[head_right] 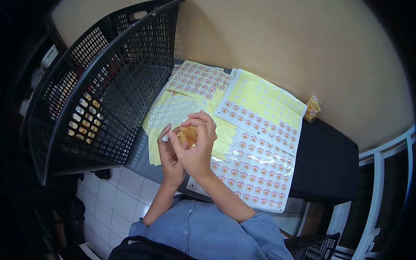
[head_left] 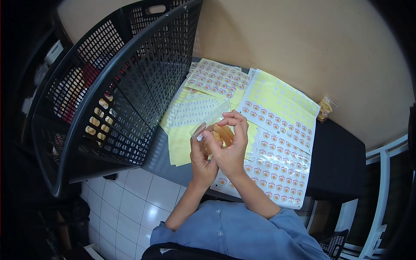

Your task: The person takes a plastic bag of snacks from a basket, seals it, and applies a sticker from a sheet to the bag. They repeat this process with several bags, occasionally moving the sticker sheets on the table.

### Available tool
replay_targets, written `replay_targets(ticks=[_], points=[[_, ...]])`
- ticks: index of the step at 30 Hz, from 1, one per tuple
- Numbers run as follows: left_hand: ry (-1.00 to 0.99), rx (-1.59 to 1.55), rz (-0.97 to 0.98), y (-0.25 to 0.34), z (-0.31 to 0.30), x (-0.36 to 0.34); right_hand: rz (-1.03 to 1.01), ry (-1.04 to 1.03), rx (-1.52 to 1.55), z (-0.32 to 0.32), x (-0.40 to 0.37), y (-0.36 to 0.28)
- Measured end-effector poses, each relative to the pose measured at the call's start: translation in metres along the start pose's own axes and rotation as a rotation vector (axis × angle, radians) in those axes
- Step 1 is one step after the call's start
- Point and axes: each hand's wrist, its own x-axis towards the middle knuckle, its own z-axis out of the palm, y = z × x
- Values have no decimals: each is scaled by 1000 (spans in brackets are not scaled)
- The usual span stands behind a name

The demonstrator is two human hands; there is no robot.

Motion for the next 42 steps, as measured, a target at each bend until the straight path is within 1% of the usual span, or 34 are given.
replay_targets(ticks=[2, 4, 6, 8, 9, 10, 11, 12, 14, 15, 16, 18, 19, 20, 22, 23, 24, 25, 26, 28, 29, 30, 32, 36, 39, 42], points=[[-1, 17, 4, -1, -1, -2, 44, -51, -55, -2, -1, -5], [-63, -21, -87, -7, -3, -6, 56, -56, -54, -2, -5, 1], [-67, -14, -121, -12, -4, -11, 71, -61, -55, -3, -10, 8], [-70, -6, -158, -21, -7, -12, 83, -127, -72, -6, -12, 14], [-24, -54, -171, -26, -10, -11, 22, -143, -87, -10, -11, 19], [21, -102, -185, -33, -15, -10, 22, -141, -88, -14, -9, 26], [58, -32, -192, -42, -22, -8, 67, -113, -55, -19, -6, 36], [56, -33, -192, -40, -27, -3, 111, -87, -23, -24, -3, 45], [273, -382, -375, -30, -33, 9, 130, -43, -148, -35, 14, 65], [319, -478, -482, -27, -37, 14, 126, -51, -189, -41, 23, 81], [319, -479, -483, -30, -45, 20, 121, -59, -230, -46, 32, 97], [145, -868, -673, -38, -56, 33, 110, -82, -257, -50, 52, 120], [197, -872, -767, -38, -54, 42, 97, -103, -284, -50, 61, 129], [197, -872, -766, -45, -53, 52, 96, -104, -284, -47, 70, 135], [-257, -1370, -791, -65, -55, 71, 33, -271, -437, -42, 84, 145], [-187, -1353, -873, -64, -47, 83, 34, -271, -438, -39, 89, 147], [-187, -1354, -874, -69, -41, 94, -71, -327, -517, -34, 94, 148], [-201, -1416, -966, -77, -36, 105, -176, -383, -595, -28, 98, 148], [-216, -1477, -1059, -85, -32, 115, -176, -382, -597, -23, 103, 151], [-226, -1467, -1094, -102, -25, 132, -291, -438, -687, -13, 109, 158], [-234, -1455, -1129, -109, -22, 139, -367, -406, -713, -9, 112, 161], [-236, -1456, -1132, -115, -20, 145, -365, -405, -715, -6, 114, 163], [-265, -1480, -1171, -127, -17, 152, -349, -536, -795, -3, 117, 168], [-285, -1474, -1202, -144, -13, 157, -364, -527, -836, 2, 117, 177], [-271, -1483, -1215, -149, -12, 156, -317, -556, -827, 2, 116, 179], [-279, -1491, -1220, -148, -11, 158, -330, -514, -848, 2, 117, 180]])
